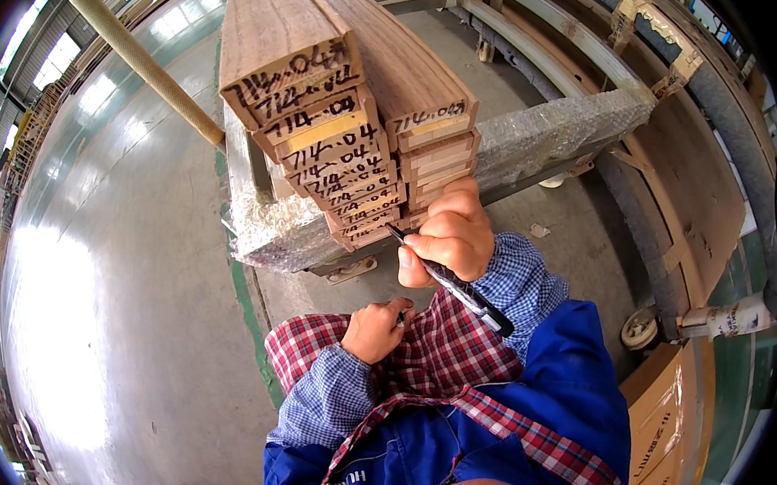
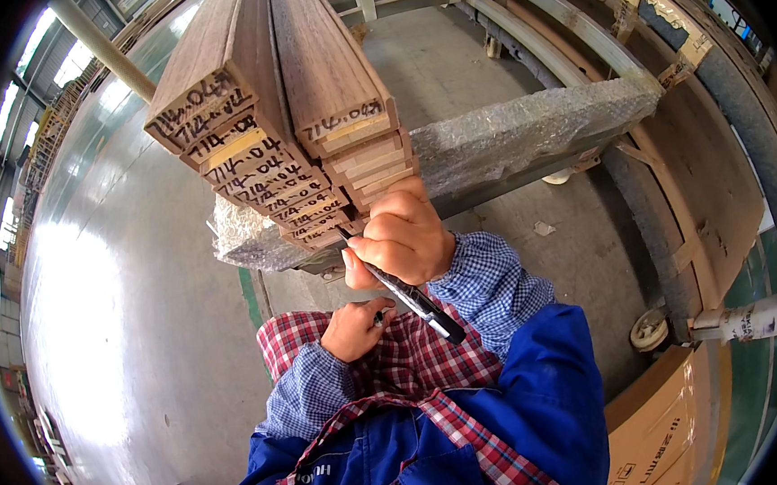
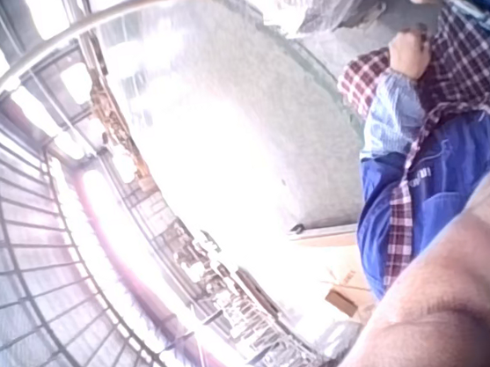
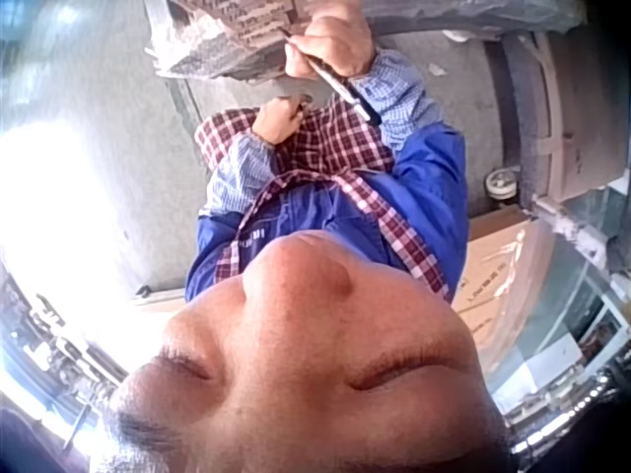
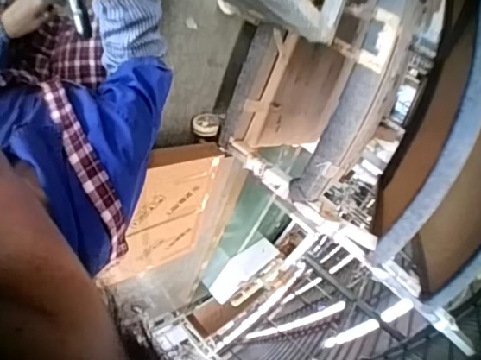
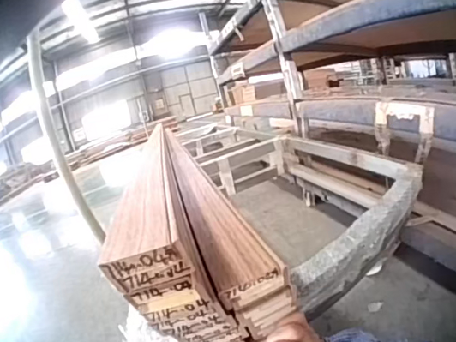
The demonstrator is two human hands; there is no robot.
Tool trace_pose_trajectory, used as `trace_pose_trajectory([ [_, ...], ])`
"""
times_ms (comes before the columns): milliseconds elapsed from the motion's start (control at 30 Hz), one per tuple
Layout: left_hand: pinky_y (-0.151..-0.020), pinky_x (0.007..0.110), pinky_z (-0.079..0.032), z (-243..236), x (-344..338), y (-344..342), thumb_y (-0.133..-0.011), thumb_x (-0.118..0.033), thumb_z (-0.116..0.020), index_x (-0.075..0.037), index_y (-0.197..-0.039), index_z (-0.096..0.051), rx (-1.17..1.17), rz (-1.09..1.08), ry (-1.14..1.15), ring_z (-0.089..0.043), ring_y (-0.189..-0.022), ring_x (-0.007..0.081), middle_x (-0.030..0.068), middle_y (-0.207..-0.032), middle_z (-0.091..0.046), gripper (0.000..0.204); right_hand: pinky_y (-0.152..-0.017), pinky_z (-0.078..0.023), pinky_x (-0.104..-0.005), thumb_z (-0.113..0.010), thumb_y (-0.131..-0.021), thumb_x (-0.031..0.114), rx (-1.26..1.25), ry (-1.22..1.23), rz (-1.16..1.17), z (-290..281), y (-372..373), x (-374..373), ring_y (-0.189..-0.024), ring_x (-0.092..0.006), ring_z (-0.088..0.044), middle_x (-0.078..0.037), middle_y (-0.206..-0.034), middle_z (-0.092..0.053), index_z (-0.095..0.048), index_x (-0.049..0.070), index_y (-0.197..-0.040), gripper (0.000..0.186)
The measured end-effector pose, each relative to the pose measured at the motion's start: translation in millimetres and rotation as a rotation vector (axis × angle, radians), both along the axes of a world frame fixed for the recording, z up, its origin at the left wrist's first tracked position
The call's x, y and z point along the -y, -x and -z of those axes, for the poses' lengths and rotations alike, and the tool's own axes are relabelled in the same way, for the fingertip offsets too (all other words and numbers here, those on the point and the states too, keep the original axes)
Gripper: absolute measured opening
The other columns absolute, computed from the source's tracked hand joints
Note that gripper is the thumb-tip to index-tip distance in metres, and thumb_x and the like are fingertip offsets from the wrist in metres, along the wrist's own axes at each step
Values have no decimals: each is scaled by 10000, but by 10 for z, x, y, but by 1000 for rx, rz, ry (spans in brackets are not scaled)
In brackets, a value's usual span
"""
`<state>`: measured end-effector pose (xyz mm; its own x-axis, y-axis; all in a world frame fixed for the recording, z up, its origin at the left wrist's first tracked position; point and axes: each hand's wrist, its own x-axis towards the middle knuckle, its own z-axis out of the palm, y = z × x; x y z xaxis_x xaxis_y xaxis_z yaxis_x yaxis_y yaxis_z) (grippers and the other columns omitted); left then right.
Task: The person writes alphanumeric codes onto the ends of stacked wooden beams using a marker.
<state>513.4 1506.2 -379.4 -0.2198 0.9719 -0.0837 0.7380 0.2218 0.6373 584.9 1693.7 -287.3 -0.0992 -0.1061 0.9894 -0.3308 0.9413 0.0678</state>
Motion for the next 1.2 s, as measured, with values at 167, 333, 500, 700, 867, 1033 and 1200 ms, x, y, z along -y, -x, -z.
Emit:
trace_pose_trajectory([
  [167, -700, 471, -528, -31, -11, -2, -908, -247, -597, -84, -1020, -669, 8, 1, 21, -642, -771, 405, 220, -813, -661, 210, -700, -422, -333, -722, -621, 114, 11, -8, -4, -17, -7, -7, -682, -169, -517, 38, -681, -530, -589, 106, -812, 233],
  [333, -702, 469, -529, 34, -2, 5, -907, -245, -598, -87, -1017, -672, 3, 7, -2, -641, -771, 407, 218, -814, -662, 206, -704, -425, -331, -729, -618, 113, 4, 5, -39, -30, -14, -7, -686, -170, -523, 38, -683, -533, -591, 109, -804, 232],
  [500, -676, 469, -528, 20, -4, 7, -849, -148, -607, -79, -1027, -644, -22, 26, -41, -654, -752, 393, 210, -782, -663, 194, -617, -428, -356, -693, -664, 104, 3, -4, -7, -38, 3, 10, -646, -184, -486, 23, -665, -524, -590, 95, -839, 203],
  [700, -694, 463, -532, -7, -6, 9, -908, -240, -598, -81, -1019, -666, -5, 11, 13, -645, -765, 405, 212, -803, -665, 206, -626, -431, -355, -695, -649, 97, 8, 4, -48, -37, -42, -26, -657, -183, -496, 23, -658, -517, -587, 88, -812, 195],
  [867, -673, 466, -529, 58, -9, 13, -853, -153, -603, -84, -1024, -645, -29, 28, -60, -652, -749, 394, 208, -778, -662, 189, -588, -430, -363, -675, -659, 92, -29, -14, -6, -18, -7, -15, -633, -188, -470, 15, -631, -498, -577, 76, -803, 175],
  [1033, -669, 463, -530, 25, -2, 6, -869, -176, -605, -88, -1018, -645, -14, 18, -30, -653, -748, 389, 204, -784, -665, 177, -571, -426, -363, -646, -655, 72, -40, -18, -9, -23, -2, -5, -621, -189, -458, 6, -616, -480, -558, 67, -786, 158],
  [1200, -699, 460, -534, -5, -3, 1, -900, -225, -609, -75, -1015, -670, -4, 2, -14, -647, -773, 399, 211, -815, -667, 199, -560, -420, -366, -636, -657, 66, -44, -16, -19, -38, -18, -15, -619, -191, -450, 2, -610, -469, -547, 61, -787, 158],
])
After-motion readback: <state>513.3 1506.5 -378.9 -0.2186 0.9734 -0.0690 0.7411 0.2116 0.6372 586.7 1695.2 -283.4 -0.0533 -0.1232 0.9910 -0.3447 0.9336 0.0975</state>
